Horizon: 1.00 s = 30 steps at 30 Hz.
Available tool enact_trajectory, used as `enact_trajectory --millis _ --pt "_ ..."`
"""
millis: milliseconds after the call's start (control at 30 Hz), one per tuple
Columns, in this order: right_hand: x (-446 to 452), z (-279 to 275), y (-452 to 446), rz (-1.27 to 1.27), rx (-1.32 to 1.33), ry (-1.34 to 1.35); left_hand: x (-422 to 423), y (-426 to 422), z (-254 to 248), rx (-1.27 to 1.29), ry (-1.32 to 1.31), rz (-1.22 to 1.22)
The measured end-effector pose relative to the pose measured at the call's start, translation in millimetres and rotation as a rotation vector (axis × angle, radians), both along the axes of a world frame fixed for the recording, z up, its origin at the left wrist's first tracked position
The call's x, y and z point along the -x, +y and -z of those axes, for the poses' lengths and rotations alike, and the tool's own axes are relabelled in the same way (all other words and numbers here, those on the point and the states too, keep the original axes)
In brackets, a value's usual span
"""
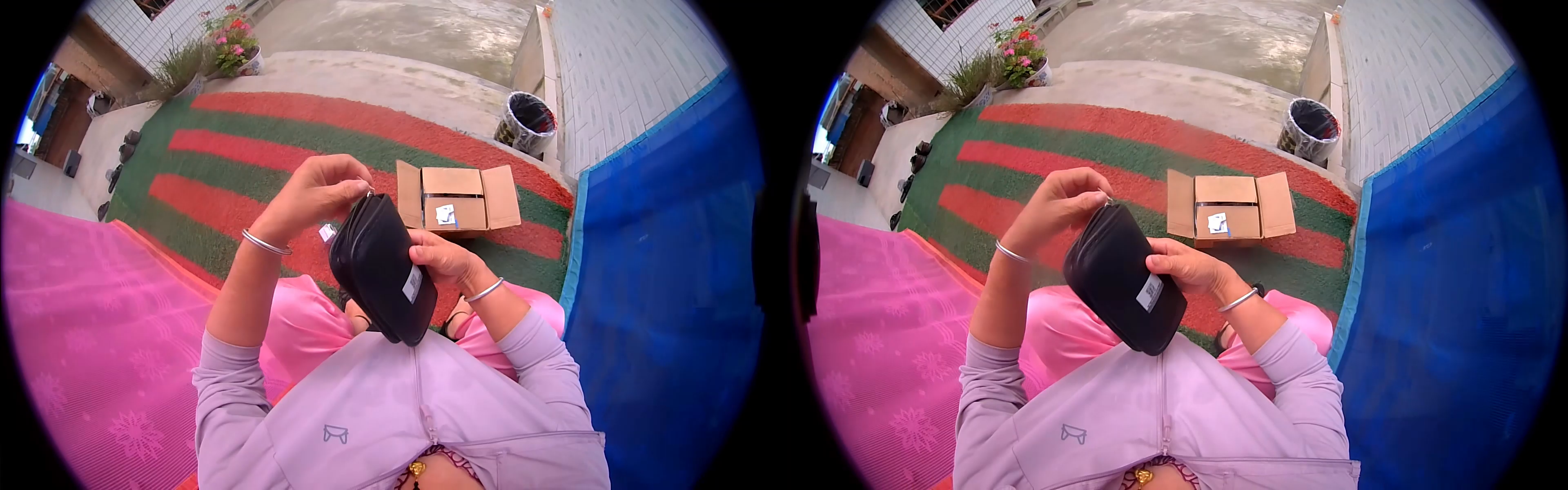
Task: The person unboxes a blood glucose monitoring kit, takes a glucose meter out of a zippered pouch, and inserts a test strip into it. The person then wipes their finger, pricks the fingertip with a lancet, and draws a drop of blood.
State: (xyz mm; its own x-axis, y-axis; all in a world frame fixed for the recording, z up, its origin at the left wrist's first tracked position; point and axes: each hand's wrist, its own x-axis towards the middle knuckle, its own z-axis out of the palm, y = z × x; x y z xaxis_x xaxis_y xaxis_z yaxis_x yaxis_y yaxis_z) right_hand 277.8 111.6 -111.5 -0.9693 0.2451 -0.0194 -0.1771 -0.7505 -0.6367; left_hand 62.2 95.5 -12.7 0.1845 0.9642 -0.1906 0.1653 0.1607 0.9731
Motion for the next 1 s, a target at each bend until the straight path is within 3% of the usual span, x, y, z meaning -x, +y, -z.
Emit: enact_trajectory --millis 33,67,100,167,233,300,367,433,500,533,567,633,700,767,833,900,967,1000 --pt "0 4 -1 0.036 0.064 -0.003 -3 -1 3 -0.026 -0.043 -0.068" --pt "2 6 -1 0.084 0.137 -0.005 -6 -3 3 -0.112 0.135 -0.208" --pt "3 5 -5 0.216 0.198 -0.076 -9 -7 2 -0.109 0.129 -0.204" --pt "6 10 2 0.242 0.227 0.008 -15 -17 -2 -0.262 0.063 -0.441" --pt "8 9 6 0.299 0.227 0.009 -28 -34 2 -0.236 0.001 -0.333" --pt "12 3 7 0.346 0.22 0.013 -52 -49 9 -0.171 0.18 -0.266" --pt "18 -9 2 0.417 0.235 0.046 -66 -51 26 -0.347 0.105 -0.182" --pt "19 6 3 0.379 0.214 0.066 -74 -51 30 -0.347 0.067 -0.217" --pt "23 12 2 0.557 0.032 -0.175 -73 -51 36 -0.347 0.031 -0.249" --pt "25 7 4 0.614 -0.094 -0.119 -68 -50 42 -0.388 0.192 -0.268" --pt "25 8 5 0.613 -0.096 -0.118 -64 -49 47 -0.428 0.354 -0.286" --pt "22 12 5 0.668 -0.253 -0.141 -63 -50 49 -0.442 0.435 -0.313" --pt "17 11 7 0.619 -0.405 -0.146 -69 -54 40 -0.249 0.643 -0.391" --pt "14 3 3 0.564 -0.445 -0.213 -70 -53 41 -0.305 0.665 -0.381" --pt "10 -2 5 0.518 -0.133 -0.208 -54 -48 46 -0.495 0.56 -0.362" --pt "3 -3 10 0.473 0.184 -0.134 -33 -47 50 -0.368 0.358 -0.434" --pt "-2 -10 11 0.478 0.271 -0.127 -24 -47 35 -0.413 0.745 -0.408" --pt "-1 -9 10 0.497 0.274 -0.141 -23 -46 42 -0.608 0.992 -0.409"
